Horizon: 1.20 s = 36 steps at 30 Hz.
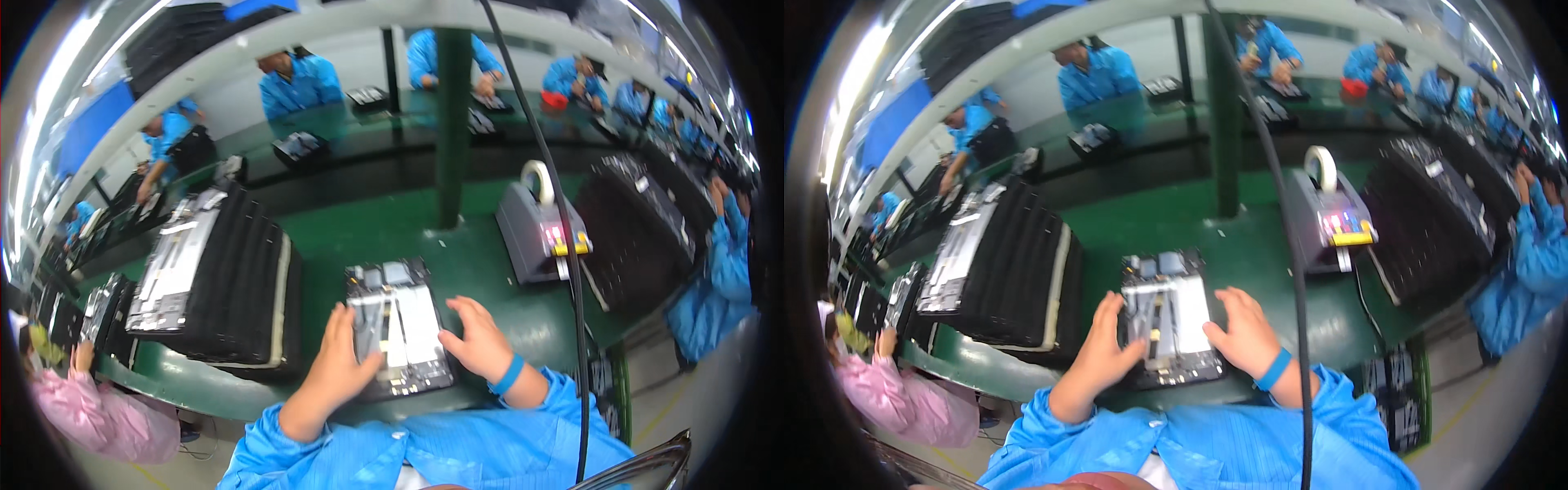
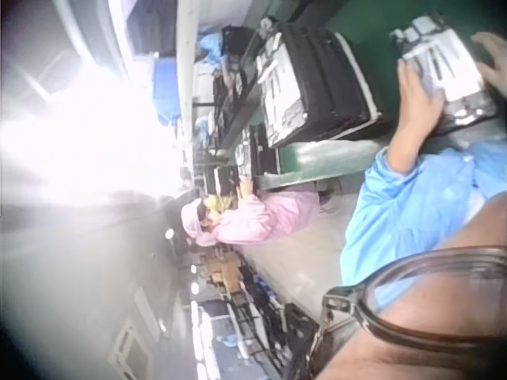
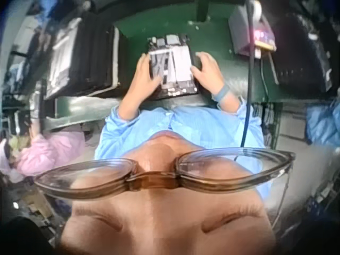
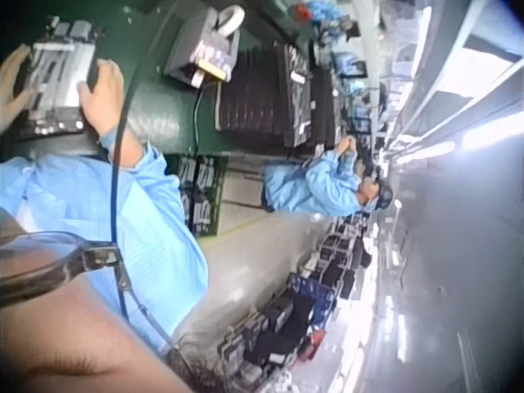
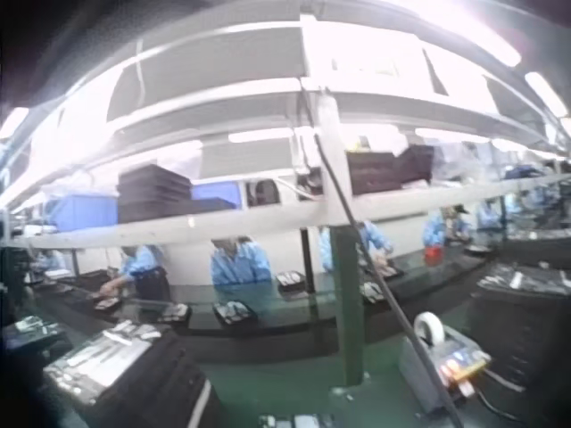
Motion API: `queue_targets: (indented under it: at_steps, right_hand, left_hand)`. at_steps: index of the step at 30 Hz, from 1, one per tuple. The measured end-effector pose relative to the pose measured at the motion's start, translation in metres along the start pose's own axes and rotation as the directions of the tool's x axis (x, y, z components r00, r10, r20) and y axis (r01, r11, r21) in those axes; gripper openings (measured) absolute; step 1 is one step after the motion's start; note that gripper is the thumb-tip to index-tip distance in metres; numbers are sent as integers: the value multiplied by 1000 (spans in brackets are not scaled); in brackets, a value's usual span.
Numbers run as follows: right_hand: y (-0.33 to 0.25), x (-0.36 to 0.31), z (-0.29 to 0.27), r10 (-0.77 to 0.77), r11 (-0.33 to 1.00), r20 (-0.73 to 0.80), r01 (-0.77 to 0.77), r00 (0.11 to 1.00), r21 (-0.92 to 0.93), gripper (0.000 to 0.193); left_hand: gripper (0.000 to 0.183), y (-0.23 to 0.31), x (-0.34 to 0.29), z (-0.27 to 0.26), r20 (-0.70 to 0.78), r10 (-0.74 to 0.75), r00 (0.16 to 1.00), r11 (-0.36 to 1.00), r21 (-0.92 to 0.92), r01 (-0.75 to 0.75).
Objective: The person is assembling electronic devices, likely hard drives, on a factory assembly line. They repeatedly apply small white adhesive strips to the internal components of the devices, then stack the finished units on a pile to their left.
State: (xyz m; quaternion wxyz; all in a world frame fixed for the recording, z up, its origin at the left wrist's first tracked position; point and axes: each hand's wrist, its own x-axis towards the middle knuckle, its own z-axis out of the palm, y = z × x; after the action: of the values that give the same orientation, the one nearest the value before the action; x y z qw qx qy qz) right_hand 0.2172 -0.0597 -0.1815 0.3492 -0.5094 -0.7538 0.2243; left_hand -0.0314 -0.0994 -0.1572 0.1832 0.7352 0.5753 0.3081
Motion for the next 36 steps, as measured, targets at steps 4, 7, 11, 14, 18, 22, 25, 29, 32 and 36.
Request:
queue_targets:
  at_steps: [4,7,11,14,18,22,25,29,32,36]
  right_hand:
    - [-14,-14,8,26,999,214,-32,976,28,61]
    - [-6,-26,19,34,999,130,-30,991,-36,61]
    - [-1,-33,13,-63,998,179,66,982,-12,65]
    - [9,-35,-4,-53,995,220,33,974,95,64]
    - [28,-35,-55,415,860,-66,-367,908,355,38]
    - [87,-28,-100,647,690,-337,-337,684,640,20]
    - [102,-15,-118,735,516,-142,-412,663,751,24]
    - [107,5,-114,728,474,-167,-312,665,823,21]
    - [89,7,-108,656,615,-326,-232,680,754,18]
    - [30,7,-91,326,855,-251,-171,911,491,17]
  left_hand:
    - [81,-32,11,50,-61,-132,989,989,-68,128]
    - [71,-38,18,58,-170,-155,973,974,-191,122]
    - [61,-21,16,42,70,-472,879,479,-817,322]
    - [64,-16,7,44,98,-463,881,448,-832,328]
    - [71,-21,-2,46,69,-398,915,461,-847,265]
    - [78,-13,-4,45,120,-329,937,444,-856,265]
    - [79,-12,1,46,160,-245,956,432,-865,255]
    - [80,-14,3,41,182,-236,955,470,-839,276]
    - [66,-26,-4,36,-76,-120,990,727,-685,35]
    - [34,-5,9,4,-177,224,958,871,-404,-278]
